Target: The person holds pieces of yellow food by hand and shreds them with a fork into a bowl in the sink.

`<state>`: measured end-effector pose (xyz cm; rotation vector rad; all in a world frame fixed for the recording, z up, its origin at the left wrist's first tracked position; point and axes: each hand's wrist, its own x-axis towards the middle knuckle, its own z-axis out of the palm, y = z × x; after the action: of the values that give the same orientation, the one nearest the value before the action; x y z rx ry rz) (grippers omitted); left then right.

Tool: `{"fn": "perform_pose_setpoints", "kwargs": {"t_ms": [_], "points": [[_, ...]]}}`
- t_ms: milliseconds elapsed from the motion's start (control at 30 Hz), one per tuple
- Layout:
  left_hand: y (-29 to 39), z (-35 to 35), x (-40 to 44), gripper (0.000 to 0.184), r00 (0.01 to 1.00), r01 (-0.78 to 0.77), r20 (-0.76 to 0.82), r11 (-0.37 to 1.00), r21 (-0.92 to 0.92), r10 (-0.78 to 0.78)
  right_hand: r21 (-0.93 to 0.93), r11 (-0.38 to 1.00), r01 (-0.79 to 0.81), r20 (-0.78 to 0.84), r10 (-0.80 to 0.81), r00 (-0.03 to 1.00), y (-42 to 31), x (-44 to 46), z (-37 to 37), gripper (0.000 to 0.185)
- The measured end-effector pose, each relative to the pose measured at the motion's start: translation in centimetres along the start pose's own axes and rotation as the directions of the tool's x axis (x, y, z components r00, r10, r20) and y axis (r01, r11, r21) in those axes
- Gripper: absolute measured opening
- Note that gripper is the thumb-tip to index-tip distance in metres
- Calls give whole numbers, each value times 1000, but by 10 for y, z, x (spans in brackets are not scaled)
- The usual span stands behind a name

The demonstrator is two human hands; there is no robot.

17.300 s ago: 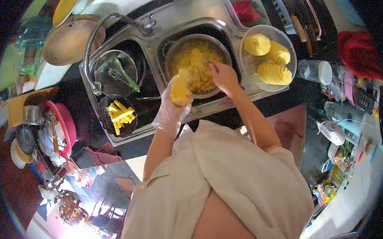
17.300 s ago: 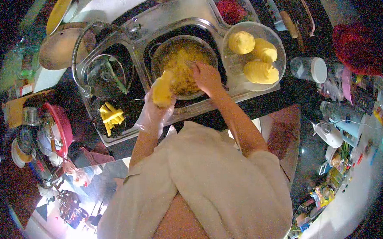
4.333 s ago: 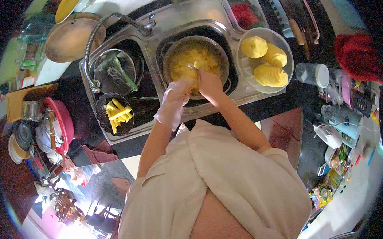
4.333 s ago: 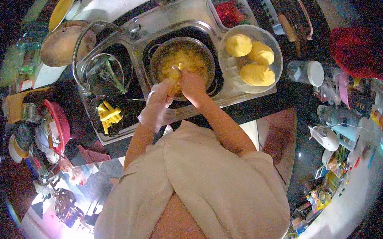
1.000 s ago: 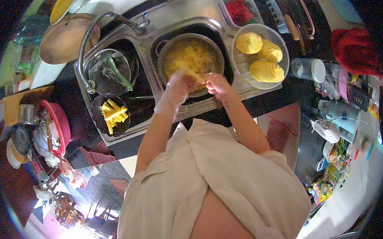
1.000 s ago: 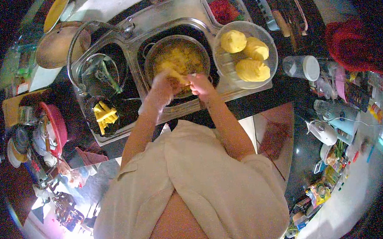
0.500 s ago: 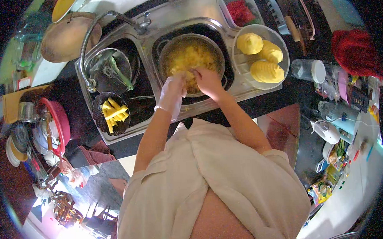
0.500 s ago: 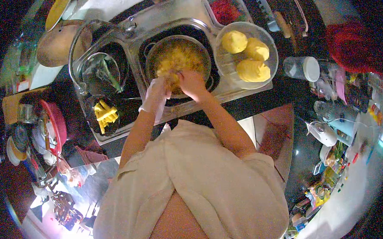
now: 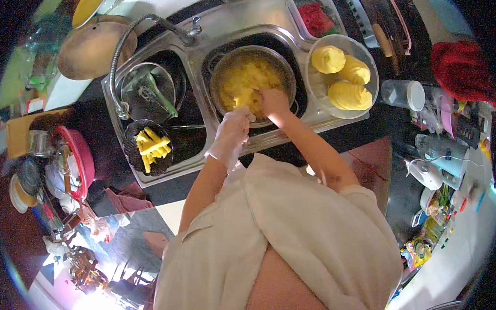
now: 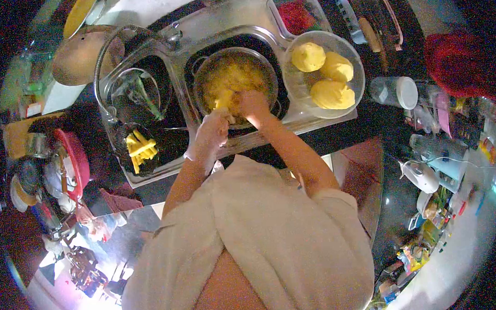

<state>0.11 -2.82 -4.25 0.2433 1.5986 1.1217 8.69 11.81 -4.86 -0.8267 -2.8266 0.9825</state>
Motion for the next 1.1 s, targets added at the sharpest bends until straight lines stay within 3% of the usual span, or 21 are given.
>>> {"fn": "perform_pose_setpoints", "kwargs": {"t_ms": [67,133,167,233,300,333,367,400,467,500,533,600,767,800,833,900,933,1033,1100], "points": [[28,7,-23,30,979,172,-64,953,-250,-193,2,1000,-27,21,27,999,-15,-1,-26,19],[33,8,-24,30,969,200,-99,954,-221,-226,-4,999,-33,7,33,999,-10,11,-30,21],[35,6,-25,30,953,244,-137,952,-187,-271,45,992,-119,-44,121,992,-1,13,-18,25],[32,5,-31,23,977,174,-86,966,-192,-193,102,970,-219,-75,227,971,-2,4,-14,29],[27,11,-38,22,974,-88,-226,924,-372,2,158,934,-321,36,319,947,-2,-2,-19,35],[41,9,-47,20,984,-61,-177,905,-420,-16,156,935,-319,37,317,948,9,-4,-7,35],[24,2,-36,20,983,-64,-182,905,-421,-15,371,874,-313,67,311,948,28,-6,12,34],[-5,-7,-15,20,986,-150,-127,885,-441,104,568,766,-301,96,301,949,39,-8,24,33],[-11,-11,6,19,972,-228,-66,857,-462,223,590,707,-390,190,348,918,34,-7,16,32],[5,-4,9,19,999,-3,-33,852,-523,-17,600,643,-477,284,386,878,33,-8,12,31],[16,3,11,19,967,215,15,791,-573,-253,601,642,-476,279,389,878,33,-8,14,31],[28,13,8,14,962,228,28,744,-628,-271,589,774,-233,58,247,967,28,-8,16,31],[31,11,5,10,957,179,-14,628,-757,-290,316,938,-144,99,118,988,8,-4,-6,27],[30,1,8,13,968,220,96,610,-761,-230,214,973,-83,133,55,990,3,-4,-9,26],[27,-4,9,17,965,263,204,596,-759,-166,214,973,-81,136,52,989,-1,-5,-7,26],[26,-4,9,21,960,278,210,577,-768,-183,193,979,66,79,-83,993,-8,-5,-4,31],[29,-2,6,26,953,300,220,560,-773,-206,195,978,67,81,-84,993,-10,-4,-1,31],[35,7,-10,29,957,251,118,555,-793,-265,131,989,75,131,-92,987,-12,-3,7,27],[27,4,-5,30,948,281,140,550,-786,-285,101,992,77,127,-90,988,-12,-2,12,28]]}}
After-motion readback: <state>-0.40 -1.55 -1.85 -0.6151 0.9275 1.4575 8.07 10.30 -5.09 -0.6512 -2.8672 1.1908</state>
